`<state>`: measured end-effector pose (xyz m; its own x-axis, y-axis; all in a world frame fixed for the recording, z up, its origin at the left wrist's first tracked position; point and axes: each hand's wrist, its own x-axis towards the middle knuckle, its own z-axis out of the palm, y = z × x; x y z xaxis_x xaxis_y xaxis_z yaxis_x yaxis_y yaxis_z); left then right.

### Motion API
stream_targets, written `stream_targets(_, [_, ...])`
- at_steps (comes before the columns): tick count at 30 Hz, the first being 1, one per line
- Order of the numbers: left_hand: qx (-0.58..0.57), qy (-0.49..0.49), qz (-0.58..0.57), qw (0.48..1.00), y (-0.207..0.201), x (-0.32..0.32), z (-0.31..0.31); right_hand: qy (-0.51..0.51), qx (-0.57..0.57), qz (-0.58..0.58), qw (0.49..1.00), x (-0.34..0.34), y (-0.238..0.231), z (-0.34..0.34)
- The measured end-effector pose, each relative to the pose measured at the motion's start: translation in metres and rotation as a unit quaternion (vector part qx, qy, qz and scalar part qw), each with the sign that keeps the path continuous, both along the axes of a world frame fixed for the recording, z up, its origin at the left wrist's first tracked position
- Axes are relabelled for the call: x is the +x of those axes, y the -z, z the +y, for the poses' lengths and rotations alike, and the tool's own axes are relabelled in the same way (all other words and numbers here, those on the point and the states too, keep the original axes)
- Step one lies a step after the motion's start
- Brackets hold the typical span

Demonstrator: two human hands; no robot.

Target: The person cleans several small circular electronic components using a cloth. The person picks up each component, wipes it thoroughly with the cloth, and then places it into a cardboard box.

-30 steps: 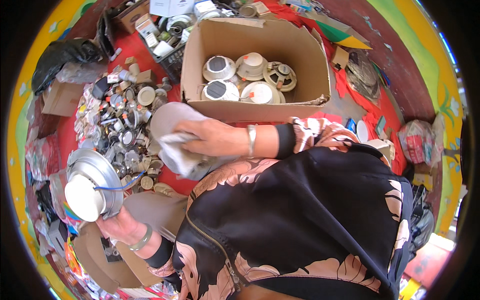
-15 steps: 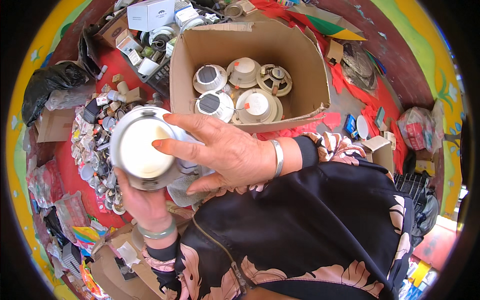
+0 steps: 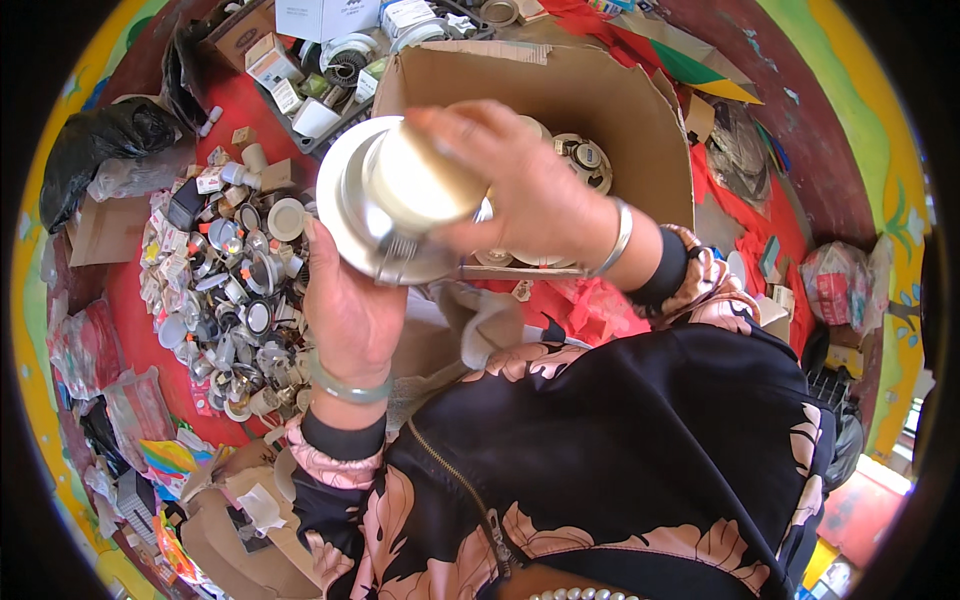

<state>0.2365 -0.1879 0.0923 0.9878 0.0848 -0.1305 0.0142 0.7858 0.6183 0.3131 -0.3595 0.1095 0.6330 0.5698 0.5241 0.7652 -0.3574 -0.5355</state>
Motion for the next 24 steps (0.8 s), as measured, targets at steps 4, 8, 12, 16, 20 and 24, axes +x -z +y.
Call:
stream_targets(4, [0.143,0.056,-0.050,0.987,0.031,-0.009,0.010,-0.025,0.272,0.380,0.884,0.049,0.017,-0.021])
stream_targets(8, [0.646,0.250,-0.221,0.687,0.059,-0.042,0.013,0.052,0.400,0.500,0.767,0.101,0.057,-0.048])
stream_targets(12, [0.770,0.187,-0.337,0.508,0.071,-0.056,0.018,0.255,0.289,0.447,0.808,0.143,0.133,-0.047])
stream_targets(16, [0.800,0.072,-0.339,0.489,0.066,-0.060,0.039,0.360,-0.087,0.267,0.890,0.182,0.227,-0.037])
stream_targets(20, [0.813,0.057,-0.338,0.471,0.075,-0.062,0.053,0.355,-0.235,0.263,0.866,0.190,0.265,0.023])
stream_targets(24, [0.797,0.027,-0.329,0.506,0.083,-0.061,0.059,0.375,-0.267,0.261,0.849,0.199,0.296,0.060])
